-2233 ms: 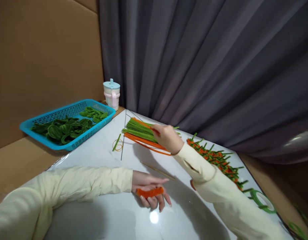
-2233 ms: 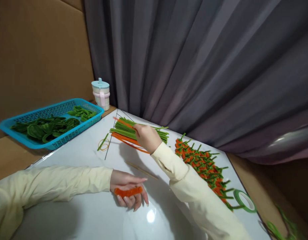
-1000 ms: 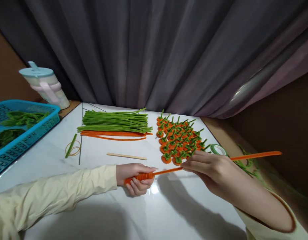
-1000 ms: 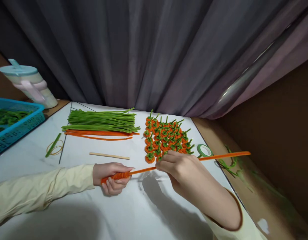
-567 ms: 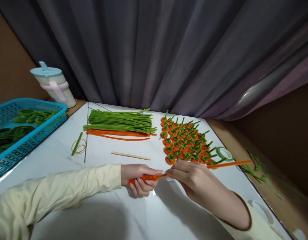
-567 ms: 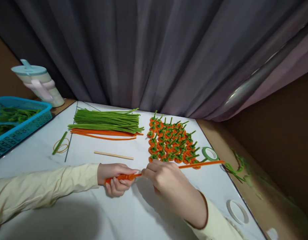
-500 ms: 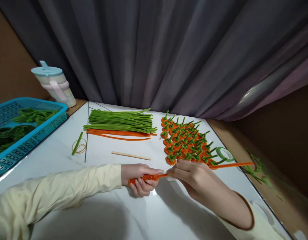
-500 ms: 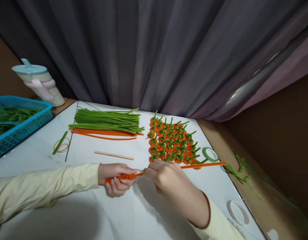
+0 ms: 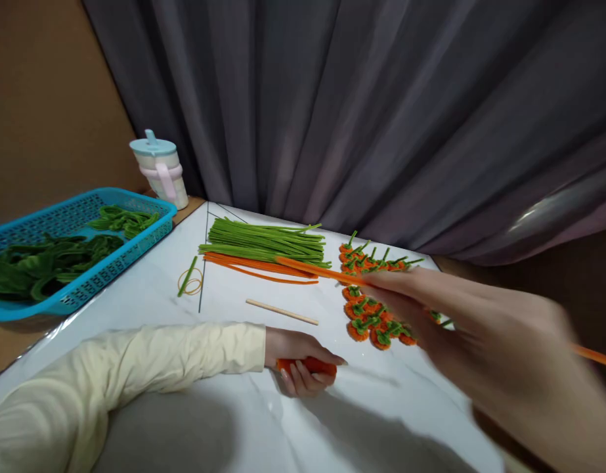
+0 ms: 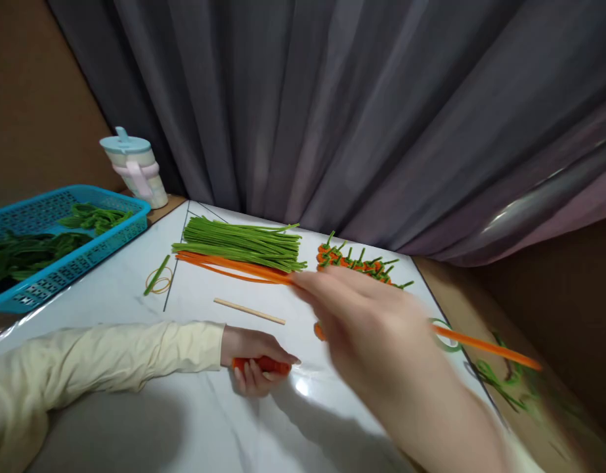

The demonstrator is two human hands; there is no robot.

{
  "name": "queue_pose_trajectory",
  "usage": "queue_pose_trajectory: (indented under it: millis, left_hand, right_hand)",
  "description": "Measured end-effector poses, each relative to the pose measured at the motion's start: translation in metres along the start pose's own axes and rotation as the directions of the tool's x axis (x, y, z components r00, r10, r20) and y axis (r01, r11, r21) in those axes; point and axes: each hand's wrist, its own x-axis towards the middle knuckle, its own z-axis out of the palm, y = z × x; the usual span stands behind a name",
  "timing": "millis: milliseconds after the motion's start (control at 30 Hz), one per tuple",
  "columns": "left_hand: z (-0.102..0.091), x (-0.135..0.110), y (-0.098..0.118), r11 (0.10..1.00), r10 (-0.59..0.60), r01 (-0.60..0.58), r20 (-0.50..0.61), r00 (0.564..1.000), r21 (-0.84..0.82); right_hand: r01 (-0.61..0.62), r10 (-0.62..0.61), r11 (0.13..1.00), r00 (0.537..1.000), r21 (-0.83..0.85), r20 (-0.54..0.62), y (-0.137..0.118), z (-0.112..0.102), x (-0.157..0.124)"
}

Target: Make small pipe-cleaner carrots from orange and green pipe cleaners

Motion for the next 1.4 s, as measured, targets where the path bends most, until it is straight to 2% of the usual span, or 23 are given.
queue_pose_trajectory:
  millis: [33,100,167,233,300,333,433,533,700,833,1000,1100,1233,1333,1400]
  left_hand:
    - [-0.002,0.001,-0.001,1.0,0.001,-0.001,0.014,1.0,0.009]
    - [-0.004,0.002,-0.002,1.0,-0.004,0.003,0.033,0.999,0.026]
    - [-0.005,0.002,-0.002,0.999,-0.008,0.006,0.039,0.999,0.04]
    - [-0.003,0.001,-0.001,0.999,0.003,-0.005,0.026,1.0,0.044]
    - [0.0,0.0,0.0,0.999,0.01,-0.01,-0.001,1.0,0.041]
    - [0.002,-0.001,0.0,0.999,0.006,-0.005,-0.018,1.0,0.038]
    - [0.005,-0.002,0.002,0.999,-0.019,0.02,-0.042,0.999,0.025]
    - [0.004,-0.001,0.001,0.999,-0.032,0.032,-0.057,0.998,-0.001]
    - [-0.002,0.002,-0.001,1.0,-0.028,0.028,-0.012,1.0,0.001]
    - [-0.003,0.002,-0.002,0.999,0.008,-0.008,0.01,1.0,0.04]
    - [0.002,0.001,-0.001,0.987,0.087,-0.097,0.08,0.993,0.127]
    - [0.004,0.001,0.0,0.976,0.115,-0.133,0.111,0.987,0.173]
    - [0.0,0.004,0.001,0.974,0.095,-0.122,0.146,0.985,0.19]
    - [-0.007,0.008,-0.001,0.986,0.036,-0.058,0.134,0.99,0.157]
    - [-0.012,0.01,-0.003,0.994,-0.011,0.002,0.084,0.996,0.11]
  right_hand:
    - [0.032,-0.03,0.999,0.997,0.025,-0.078,-0.019,0.009,0.023]
    - [0.104,-0.104,0.995,0.993,0.004,-0.06,-0.044,0.032,0.068]
    - [0.102,-0.101,0.994,0.995,-0.042,0.017,-0.049,0.057,0.105]
    - [0.096,-0.087,0.991,0.992,-0.092,0.096,-0.041,0.083,0.134]
    - [0.081,-0.049,0.989,0.968,-0.122,0.247,-0.028,0.109,0.156]
    - [0.091,-0.054,0.988,0.959,-0.122,0.278,-0.022,0.121,0.165]
    - [0.107,-0.061,0.985,0.949,-0.136,0.311,-0.014,0.149,0.183]
    - [0.123,-0.072,0.981,0.947,-0.148,0.314,-0.015,0.163,0.191]
    - [0.139,-0.085,0.976,0.951,-0.166,0.298,-0.02,0.163,0.192]
    - [0.115,-0.06,0.974,0.961,-0.194,0.269,-0.018,0.153,0.193]
    - [0.096,-0.049,0.972,0.976,-0.216,0.213,-0.021,0.119,0.194]
    - [0.144,-0.105,0.968,0.977,-0.207,0.186,-0.035,0.092,0.184]
    - [0.273,-0.208,0.947,0.923,-0.17,0.325,-0.059,0.074,0.155]
    - [0.311,-0.24,0.943,0.88,-0.116,0.409,-0.066,0.078,0.134]
    - [0.293,-0.238,0.953,0.879,-0.075,0.412,-0.064,0.081,0.127]
